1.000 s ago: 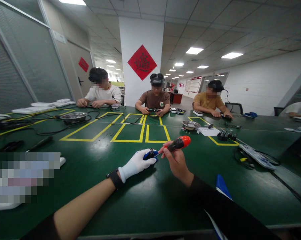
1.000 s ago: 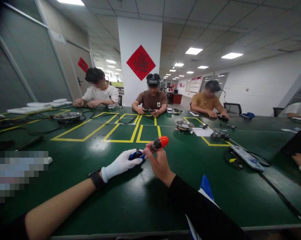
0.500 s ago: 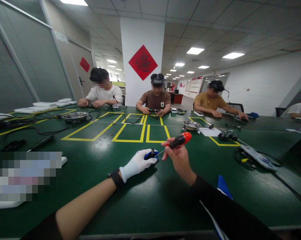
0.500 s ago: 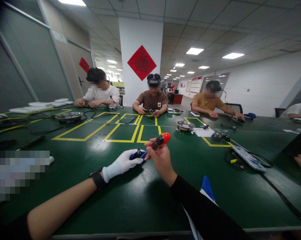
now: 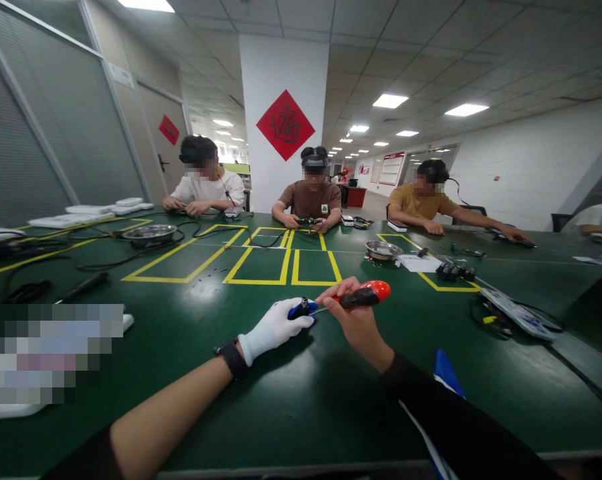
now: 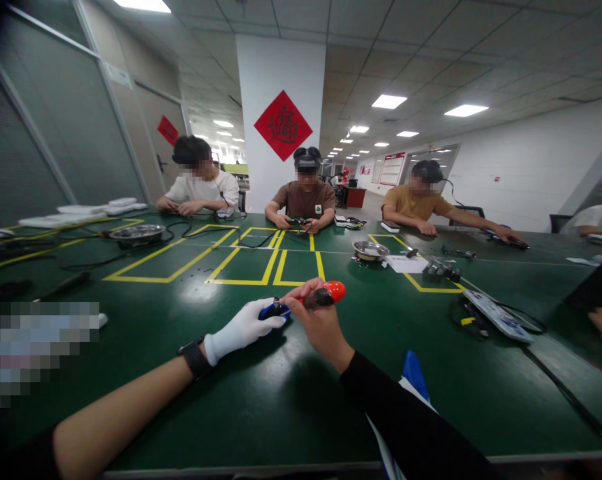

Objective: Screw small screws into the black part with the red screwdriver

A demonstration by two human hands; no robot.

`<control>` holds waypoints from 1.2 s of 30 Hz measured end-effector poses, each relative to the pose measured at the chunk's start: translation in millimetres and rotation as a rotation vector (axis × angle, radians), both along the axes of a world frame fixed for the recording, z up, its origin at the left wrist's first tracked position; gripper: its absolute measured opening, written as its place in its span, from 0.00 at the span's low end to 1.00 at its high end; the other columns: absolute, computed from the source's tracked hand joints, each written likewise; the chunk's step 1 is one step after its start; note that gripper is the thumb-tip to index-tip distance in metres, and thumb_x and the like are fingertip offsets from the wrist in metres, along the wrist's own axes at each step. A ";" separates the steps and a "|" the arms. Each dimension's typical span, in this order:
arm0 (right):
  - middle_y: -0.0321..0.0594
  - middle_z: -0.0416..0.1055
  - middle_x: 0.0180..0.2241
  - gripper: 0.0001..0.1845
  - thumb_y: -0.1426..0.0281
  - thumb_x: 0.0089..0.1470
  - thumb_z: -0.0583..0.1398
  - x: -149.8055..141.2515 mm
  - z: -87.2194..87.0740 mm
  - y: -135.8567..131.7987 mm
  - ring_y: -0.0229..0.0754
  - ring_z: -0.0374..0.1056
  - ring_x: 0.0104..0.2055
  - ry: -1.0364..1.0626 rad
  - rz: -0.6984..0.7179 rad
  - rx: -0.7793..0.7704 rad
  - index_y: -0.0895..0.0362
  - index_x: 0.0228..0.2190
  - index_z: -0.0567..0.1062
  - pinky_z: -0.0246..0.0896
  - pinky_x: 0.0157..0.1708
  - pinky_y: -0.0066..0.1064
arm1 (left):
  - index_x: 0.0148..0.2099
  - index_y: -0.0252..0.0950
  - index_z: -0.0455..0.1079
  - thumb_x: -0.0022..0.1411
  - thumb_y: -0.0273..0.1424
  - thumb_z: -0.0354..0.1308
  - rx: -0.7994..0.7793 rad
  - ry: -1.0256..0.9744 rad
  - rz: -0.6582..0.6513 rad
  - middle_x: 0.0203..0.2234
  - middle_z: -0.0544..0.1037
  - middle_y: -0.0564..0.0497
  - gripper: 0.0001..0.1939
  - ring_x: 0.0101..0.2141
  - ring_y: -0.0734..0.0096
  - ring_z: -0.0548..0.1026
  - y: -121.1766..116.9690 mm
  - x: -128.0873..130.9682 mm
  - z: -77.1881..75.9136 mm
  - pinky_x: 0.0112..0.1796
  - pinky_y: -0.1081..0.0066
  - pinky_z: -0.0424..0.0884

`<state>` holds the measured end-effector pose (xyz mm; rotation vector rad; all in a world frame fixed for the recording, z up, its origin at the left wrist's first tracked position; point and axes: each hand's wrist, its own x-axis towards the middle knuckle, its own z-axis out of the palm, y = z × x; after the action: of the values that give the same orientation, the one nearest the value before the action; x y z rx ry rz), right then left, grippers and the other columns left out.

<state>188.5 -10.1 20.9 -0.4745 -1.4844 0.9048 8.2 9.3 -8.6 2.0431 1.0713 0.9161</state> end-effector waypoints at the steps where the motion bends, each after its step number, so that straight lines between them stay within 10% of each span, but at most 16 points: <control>1: 0.31 0.70 0.27 0.12 0.70 0.53 0.62 -0.6 -0.4 0.3 0.39 0.71 0.32 0.011 0.043 -0.024 0.52 0.31 0.61 0.66 0.39 0.35 | 0.39 0.32 0.70 0.59 0.39 0.55 0.008 0.001 0.001 0.25 0.71 0.54 0.14 0.26 0.73 0.66 0.0 0.1 0.1 0.30 0.73 0.63; 14: 0.42 0.66 0.50 0.20 0.68 0.56 0.59 -1.1 -4.2 0.9 0.41 0.69 0.44 0.019 -0.048 -0.074 0.51 0.50 0.64 0.62 0.51 0.40 | 0.39 0.32 0.71 0.58 0.40 0.55 0.035 0.016 0.034 0.25 0.72 0.53 0.16 0.26 0.72 0.67 0.0 0.5 -0.3 0.29 0.73 0.63; 24: 0.33 0.69 0.32 0.13 0.70 0.53 0.60 0.6 -6.4 4.9 0.40 0.68 0.39 0.050 -0.055 -0.055 0.51 0.41 0.65 0.63 0.50 0.40 | 0.38 0.32 0.70 0.59 0.40 0.55 -0.004 -0.012 0.016 0.23 0.71 0.54 0.15 0.23 0.74 0.65 -2.3 0.5 1.2 0.26 0.75 0.61; 32: 0.44 0.67 0.54 0.26 0.68 0.54 0.59 2.7 -1.6 4.0 0.45 0.65 0.53 0.015 -0.024 -0.093 0.52 0.54 0.62 0.59 0.55 0.44 | 0.41 0.32 0.71 0.58 0.42 0.55 -0.037 -0.028 0.021 0.21 0.69 0.55 0.17 0.21 0.75 0.64 -3.2 2.0 1.0 0.23 0.75 0.59; 36: 0.44 0.73 0.48 0.20 0.67 0.52 0.63 2.1 1.0 5.5 0.45 0.68 0.52 0.019 0.002 -0.106 0.53 0.47 0.67 0.59 0.55 0.43 | 0.40 0.32 0.71 0.58 0.40 0.56 0.009 -0.014 0.028 0.23 0.72 0.54 0.15 0.24 0.73 0.67 -2.8 1.6 1.7 0.27 0.74 0.62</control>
<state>190.5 -4.6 21.9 -0.5403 -1.4244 0.9907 9.8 6.4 -6.8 2.0311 1.0924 0.9499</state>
